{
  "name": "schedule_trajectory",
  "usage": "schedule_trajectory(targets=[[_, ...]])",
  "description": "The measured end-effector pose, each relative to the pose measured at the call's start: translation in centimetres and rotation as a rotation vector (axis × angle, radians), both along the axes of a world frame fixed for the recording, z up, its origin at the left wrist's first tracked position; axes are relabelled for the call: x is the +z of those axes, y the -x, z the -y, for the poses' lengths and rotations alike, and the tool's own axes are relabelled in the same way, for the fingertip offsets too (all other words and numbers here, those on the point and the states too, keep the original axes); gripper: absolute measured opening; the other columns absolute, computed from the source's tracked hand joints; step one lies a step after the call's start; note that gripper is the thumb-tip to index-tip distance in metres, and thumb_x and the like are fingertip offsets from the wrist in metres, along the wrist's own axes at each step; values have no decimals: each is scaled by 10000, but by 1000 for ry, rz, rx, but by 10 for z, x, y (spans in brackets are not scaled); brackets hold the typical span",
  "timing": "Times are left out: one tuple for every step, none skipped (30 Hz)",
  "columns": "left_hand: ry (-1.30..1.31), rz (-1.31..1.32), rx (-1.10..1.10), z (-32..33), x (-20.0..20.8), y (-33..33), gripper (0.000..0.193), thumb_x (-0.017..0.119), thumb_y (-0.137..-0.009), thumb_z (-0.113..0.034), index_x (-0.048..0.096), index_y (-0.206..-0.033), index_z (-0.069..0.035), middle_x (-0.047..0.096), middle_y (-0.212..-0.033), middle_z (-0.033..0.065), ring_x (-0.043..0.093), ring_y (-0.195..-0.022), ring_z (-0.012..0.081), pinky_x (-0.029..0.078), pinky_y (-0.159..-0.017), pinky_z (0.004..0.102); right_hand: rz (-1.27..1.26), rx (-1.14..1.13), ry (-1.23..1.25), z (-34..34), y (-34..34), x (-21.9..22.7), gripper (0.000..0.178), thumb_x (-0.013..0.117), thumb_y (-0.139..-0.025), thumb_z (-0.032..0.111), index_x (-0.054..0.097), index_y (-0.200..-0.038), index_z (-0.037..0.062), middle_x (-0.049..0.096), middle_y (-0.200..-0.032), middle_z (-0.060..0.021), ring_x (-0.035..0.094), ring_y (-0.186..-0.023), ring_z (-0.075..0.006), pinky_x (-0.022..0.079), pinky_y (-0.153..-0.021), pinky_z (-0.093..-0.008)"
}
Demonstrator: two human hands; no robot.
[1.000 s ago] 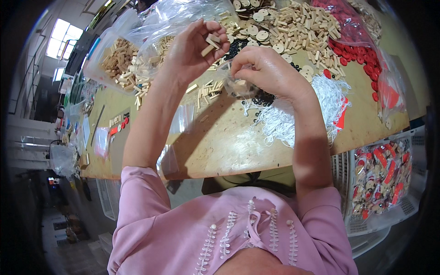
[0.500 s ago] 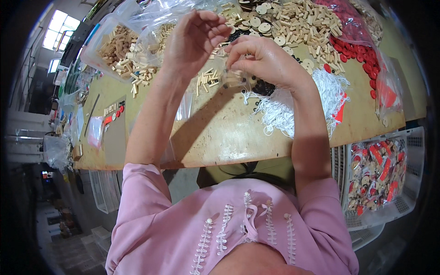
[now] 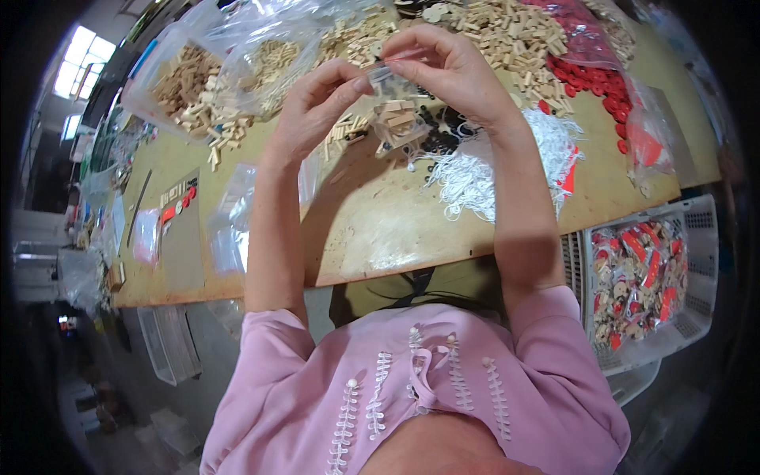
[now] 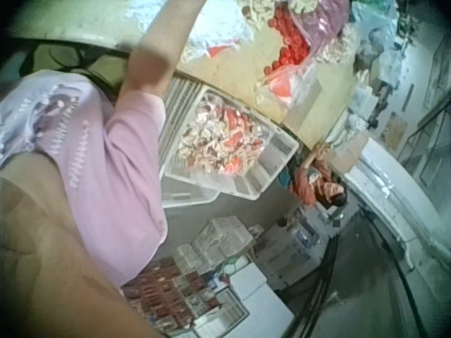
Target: The person assembles small craft kits by placing wooden pieces, black beads, white strings, and red paper flags into clear plastic bags. The person repeatedly picks items from piles on the table, inserts them into bags, and sets the filled bags aside.
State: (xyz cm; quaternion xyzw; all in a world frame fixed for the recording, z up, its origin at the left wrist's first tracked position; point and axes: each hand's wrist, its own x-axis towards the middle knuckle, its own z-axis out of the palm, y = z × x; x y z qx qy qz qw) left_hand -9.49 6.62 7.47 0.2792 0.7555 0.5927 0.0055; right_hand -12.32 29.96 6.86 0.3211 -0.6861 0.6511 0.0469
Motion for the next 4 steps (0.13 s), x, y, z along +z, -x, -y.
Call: schedule_trajectory(targets=[[-45, -29, 20, -3, -7, 2, 182, 613, -1031, -192, 687, -1010, -28, 660, -966, 5, 592, -930, 92, 474, -845, 264, -45, -57, 90, -1, 2, -2, 124, 684, -956, 74, 716, -1068, 33, 703, -1034, 0, 659, -968, -83, 530, -854, -237], [-91, -56, 37, -6, -15, 3, 176, 612, -1034, -186, 687, -1017, -29, 668, -963, 1, 595, -935, 89, 475, -849, 263, -149, -117, 151, -4, 11, -7, 180, 677, -967, 81, 710, -1140, 42, 715, -1086, -16, 666, -1020, -87, 531, -896, -241], [-58, -66, 44, -6, -23, 5, 159, 644, -1017, -191, 686, -1041, -39, 668, -980, 7, 602, -964, 97, 472, -885, 263, -153, -175, 145, -5, 16, -8, 195, 673, -968, 74, 705, -1158, 44, 710, -1121, -24, 664, -1027, -91, 531, -909, -251], [-31, -73, 40, -3, -31, 6, 160, 677, -1000, -195, 684, -1065, -49, 668, -996, 12, 609, -993, 105, 469, -921, 262, -154, -244, 133, -7, 17, -4, 210, 670, -969, 67, 699, -1176, 45, 705, -1156, -32, 662, -1034, -95, 531, -923, -260]])
